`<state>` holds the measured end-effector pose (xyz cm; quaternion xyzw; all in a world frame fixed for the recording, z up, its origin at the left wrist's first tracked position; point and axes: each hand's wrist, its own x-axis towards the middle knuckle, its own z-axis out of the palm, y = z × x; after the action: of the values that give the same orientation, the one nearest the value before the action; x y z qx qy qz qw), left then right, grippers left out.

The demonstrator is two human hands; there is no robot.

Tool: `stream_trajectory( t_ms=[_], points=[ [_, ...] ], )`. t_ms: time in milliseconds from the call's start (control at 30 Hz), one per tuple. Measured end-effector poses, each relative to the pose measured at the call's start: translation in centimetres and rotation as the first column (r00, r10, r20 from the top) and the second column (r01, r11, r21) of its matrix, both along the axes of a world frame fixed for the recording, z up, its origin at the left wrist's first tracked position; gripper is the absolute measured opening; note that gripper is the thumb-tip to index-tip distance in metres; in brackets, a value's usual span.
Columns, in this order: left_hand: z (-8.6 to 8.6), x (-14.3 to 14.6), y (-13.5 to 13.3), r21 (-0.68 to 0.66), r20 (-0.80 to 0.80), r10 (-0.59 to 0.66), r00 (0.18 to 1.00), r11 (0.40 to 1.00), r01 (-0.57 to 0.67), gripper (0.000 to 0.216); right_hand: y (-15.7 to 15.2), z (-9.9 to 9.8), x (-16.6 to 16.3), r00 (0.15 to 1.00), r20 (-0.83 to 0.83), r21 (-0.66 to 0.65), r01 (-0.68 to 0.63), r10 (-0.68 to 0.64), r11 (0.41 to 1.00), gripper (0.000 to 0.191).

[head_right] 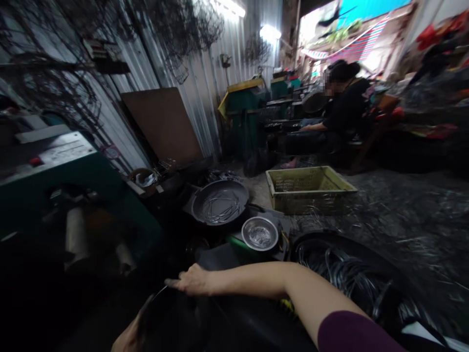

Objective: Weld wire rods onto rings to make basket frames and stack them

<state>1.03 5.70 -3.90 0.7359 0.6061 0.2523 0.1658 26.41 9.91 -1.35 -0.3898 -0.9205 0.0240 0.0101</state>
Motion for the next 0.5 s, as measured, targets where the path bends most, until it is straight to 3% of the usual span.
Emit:
stream_trajectory(
  t_ms=[67,233,500],
  points=[
    [1.5,1.0,-0.8,-0.072,-0.049,-0.048,0.998,0.996,0.044,0.047,-0.5,0.7,-0.1,0.999,0.03,-0.026,-0.018,0.019,0.999,0.064],
    [5.0,2.9,-1.7,-0.191,-0.213,-0.043,0.976,0.982,0.001,0.046,-0.7,2.3,-0.8,0.993,0.115,-0.048,0.003,0.003,0.999,0.065],
    [9.6,-1.6,1.2,-0.1,-0.154,0.044,0.987,0.993,-0.06,0.032,4.2,7.6,-4.9,0.997,0.06,-0.008,-0.051,0.052,0.999,0.059]
  ],
)
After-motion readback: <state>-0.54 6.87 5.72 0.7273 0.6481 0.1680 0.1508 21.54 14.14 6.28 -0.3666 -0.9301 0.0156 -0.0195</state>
